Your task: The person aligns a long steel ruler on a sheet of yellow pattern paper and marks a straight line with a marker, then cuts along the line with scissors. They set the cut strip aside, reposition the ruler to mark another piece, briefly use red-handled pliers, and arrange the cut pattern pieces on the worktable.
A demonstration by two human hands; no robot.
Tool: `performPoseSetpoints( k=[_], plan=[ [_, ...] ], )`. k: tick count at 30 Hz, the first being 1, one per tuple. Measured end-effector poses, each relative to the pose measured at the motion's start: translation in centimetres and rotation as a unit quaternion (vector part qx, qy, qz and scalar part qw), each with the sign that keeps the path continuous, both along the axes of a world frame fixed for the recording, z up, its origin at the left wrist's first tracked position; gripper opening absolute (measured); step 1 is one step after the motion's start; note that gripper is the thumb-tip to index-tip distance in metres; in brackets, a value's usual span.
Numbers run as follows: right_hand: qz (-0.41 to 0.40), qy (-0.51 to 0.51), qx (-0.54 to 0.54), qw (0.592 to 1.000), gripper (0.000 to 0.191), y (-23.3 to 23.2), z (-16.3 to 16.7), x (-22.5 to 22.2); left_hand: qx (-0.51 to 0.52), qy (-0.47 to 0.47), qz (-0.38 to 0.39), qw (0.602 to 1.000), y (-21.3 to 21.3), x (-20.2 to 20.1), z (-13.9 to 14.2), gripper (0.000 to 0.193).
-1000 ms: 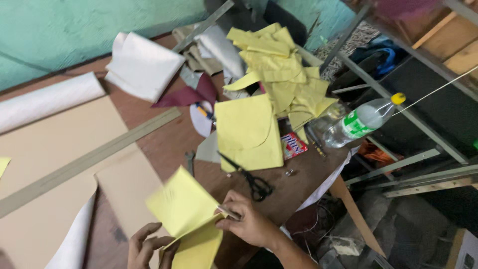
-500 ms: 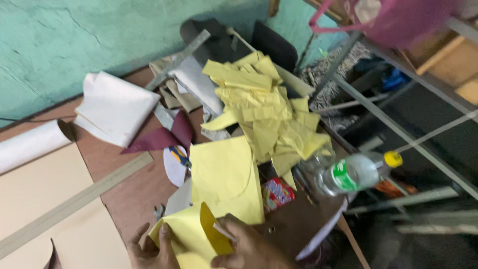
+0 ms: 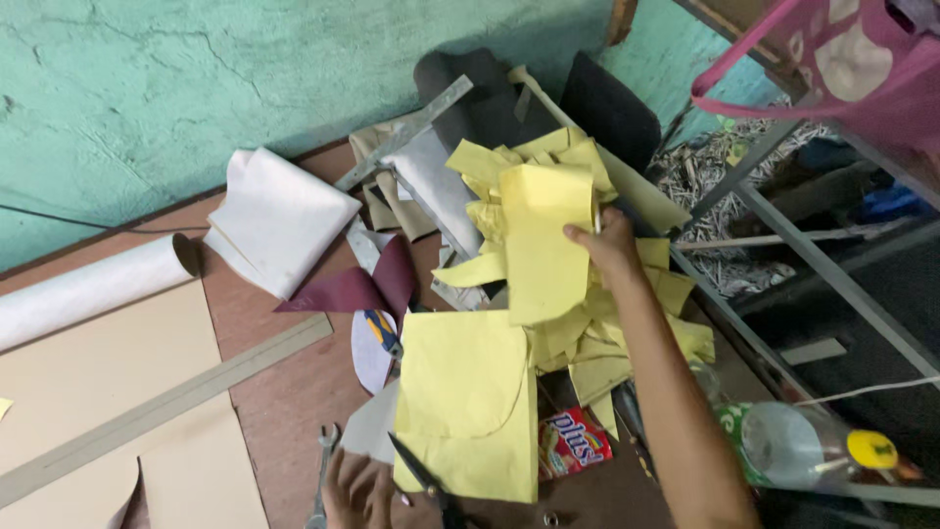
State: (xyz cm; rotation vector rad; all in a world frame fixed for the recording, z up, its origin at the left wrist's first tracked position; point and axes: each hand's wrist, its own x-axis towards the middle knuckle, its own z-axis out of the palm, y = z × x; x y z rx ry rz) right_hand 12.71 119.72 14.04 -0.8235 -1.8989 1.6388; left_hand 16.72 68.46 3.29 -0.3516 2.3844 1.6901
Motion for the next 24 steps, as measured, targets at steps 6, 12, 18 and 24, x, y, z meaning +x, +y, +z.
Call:
performPoseSetpoints(
  k=[6, 12, 18, 24],
  plan=[
    [-0.100, -0.138, 0.313, 0.934, 0.065, 3.7, -0.9, -4.5, -0.189, -0.180, -0.015, 0.965, -4.1, -1.7, -8.5, 0.079],
    [0.010, -0.209, 0.408, 0.889, 0.085, -4.7, -2.4, -2.7, -0.209, -0.219, 0.003, 0.953, -3.5, -2.9, -9.3, 0.078],
    [0.042, -0.320, 0.416, 0.850, 0.070, -3.3, -4.8, -5.3, -0.216, -0.231, 0.012, 0.948, -5.3, -1.9, -10.6, 0.076],
    [0.047, -0.369, 0.404, 0.836, 0.070, 1.5, -7.3, -8.5, -0.212, -0.227, 0.024, 0.950, -7.0, -0.4, -12.2, 0.076]
  ],
)
